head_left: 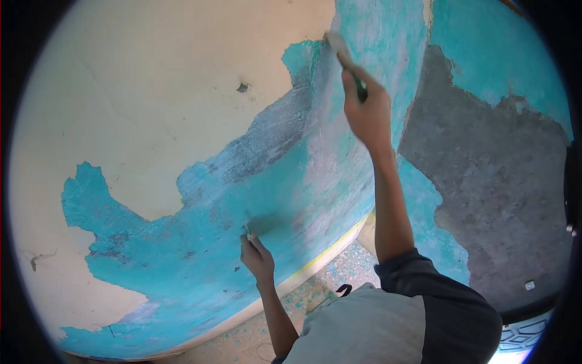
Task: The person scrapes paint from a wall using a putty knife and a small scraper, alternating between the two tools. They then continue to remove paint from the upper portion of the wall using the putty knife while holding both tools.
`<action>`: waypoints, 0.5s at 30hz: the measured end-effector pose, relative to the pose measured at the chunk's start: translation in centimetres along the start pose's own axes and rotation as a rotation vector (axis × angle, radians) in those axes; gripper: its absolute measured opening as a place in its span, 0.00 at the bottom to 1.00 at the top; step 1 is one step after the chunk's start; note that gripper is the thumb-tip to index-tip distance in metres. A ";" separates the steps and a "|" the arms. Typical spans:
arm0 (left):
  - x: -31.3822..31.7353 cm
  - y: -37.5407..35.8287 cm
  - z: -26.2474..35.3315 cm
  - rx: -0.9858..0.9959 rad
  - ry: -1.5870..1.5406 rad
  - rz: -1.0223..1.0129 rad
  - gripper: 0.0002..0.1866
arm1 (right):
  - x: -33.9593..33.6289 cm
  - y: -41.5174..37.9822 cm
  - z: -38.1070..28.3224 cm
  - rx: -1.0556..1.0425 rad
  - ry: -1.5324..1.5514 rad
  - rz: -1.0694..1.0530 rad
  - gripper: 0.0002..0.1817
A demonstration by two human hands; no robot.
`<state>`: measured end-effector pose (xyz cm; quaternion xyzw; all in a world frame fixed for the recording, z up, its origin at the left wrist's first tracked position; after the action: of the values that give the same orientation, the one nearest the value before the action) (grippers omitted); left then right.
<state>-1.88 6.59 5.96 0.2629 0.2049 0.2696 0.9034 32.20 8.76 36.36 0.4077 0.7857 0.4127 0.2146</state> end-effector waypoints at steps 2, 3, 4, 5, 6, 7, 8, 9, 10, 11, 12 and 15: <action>-0.1 -0.5 0.0 -0.023 0.006 -0.006 0.10 | -0.6 1.6 -1.4 0.034 -0.013 -0.007 0.18; -0.3 -0.5 0.2 0.001 0.009 0.001 0.13 | -0.9 2.0 -1.9 0.067 -0.020 -0.001 0.18; -0.2 -0.1 0.5 0.028 0.006 0.016 0.15 | -1.1 1.6 -1.4 0.062 -0.017 0.005 0.18; 0.1 0.0 0.6 0.033 0.000 0.022 0.15 | -1.0 0.6 -0.4 0.049 -0.031 -0.037 0.18; 0.0 -0.1 0.5 0.033 -0.001 0.034 0.15 | -0.9 -0.7 0.0 0.040 -0.047 -0.080 0.18; -0.1 -0.1 0.4 0.032 0.002 0.045 0.15 | -1.0 -2.0 -0.2 0.053 -0.051 -0.093 0.18; -0.2 0.0 0.4 0.035 0.005 0.049 0.15 | -0.7 -2.0 -0.2 0.054 -0.045 -0.093 0.18; -0.2 0.0 0.5 0.041 -0.002 0.052 0.15 | -0.6 -1.9 -0.2 0.066 -0.019 -0.083 0.18; -0.2 -0.1 0.6 0.044 -0.011 0.051 0.15 | -0.7 -1.8 -0.2 0.080 0.000 -0.074 0.19; -0.2 -0.2 0.6 0.040 -0.009 0.047 0.15 | -0.8 -0.8 -0.7 0.055 0.025 -0.051 0.19; -0.1 -0.2 0.4 0.032 0.005 0.036 0.15 | -1.1 -0.7 -0.9 0.058 0.022 -0.054 0.19; 0.0 -0.1 0.1 0.004 0.022 0.007 0.13 | -1.1 -1.0 -0.6 0.094 0.045 -0.091 0.18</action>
<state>-1.77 6.43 5.98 0.2625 0.2145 0.2750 0.8997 31.91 7.21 35.86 0.3716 0.8267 0.3743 0.1960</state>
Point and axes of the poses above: each hand's wrist, its own y-axis towards the middle knuckle, its own x-axis out of the palm, z = x × y, the point moved 9 cm from there along y, towards the middle knuckle, and after that the axes turned 7 degrees about z, right-handed, at the moved point
